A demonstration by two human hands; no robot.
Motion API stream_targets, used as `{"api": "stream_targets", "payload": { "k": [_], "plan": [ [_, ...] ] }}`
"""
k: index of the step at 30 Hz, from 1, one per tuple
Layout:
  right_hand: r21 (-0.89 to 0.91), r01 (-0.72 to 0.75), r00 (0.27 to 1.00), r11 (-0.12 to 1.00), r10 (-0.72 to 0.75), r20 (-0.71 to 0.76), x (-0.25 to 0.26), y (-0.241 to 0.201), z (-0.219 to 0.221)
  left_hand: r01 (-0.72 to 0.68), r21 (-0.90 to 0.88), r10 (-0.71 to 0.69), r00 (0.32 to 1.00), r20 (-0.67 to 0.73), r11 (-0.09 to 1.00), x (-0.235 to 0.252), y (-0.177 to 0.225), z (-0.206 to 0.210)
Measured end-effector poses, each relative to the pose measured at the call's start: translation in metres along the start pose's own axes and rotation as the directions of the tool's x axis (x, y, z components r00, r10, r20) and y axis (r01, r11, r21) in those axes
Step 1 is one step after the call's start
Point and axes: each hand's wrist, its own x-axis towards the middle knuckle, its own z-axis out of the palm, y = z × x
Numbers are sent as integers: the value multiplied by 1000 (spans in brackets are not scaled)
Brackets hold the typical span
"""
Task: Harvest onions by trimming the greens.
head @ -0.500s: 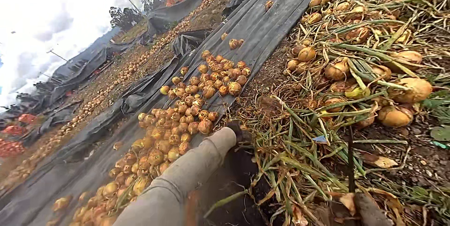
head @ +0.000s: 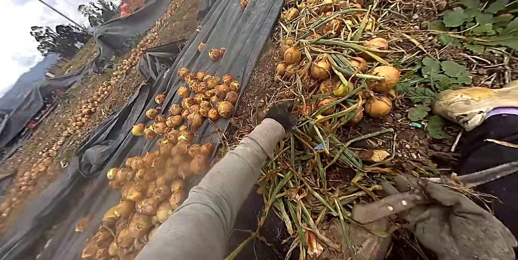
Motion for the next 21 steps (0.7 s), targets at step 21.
{"api": "stream_targets", "payload": {
  "k": [21],
  "plan": [
    [-511,-345,833,787,508,220,-41,21,21,-197,-398,159,979,-126,896,18,-21,31]
  ]
}}
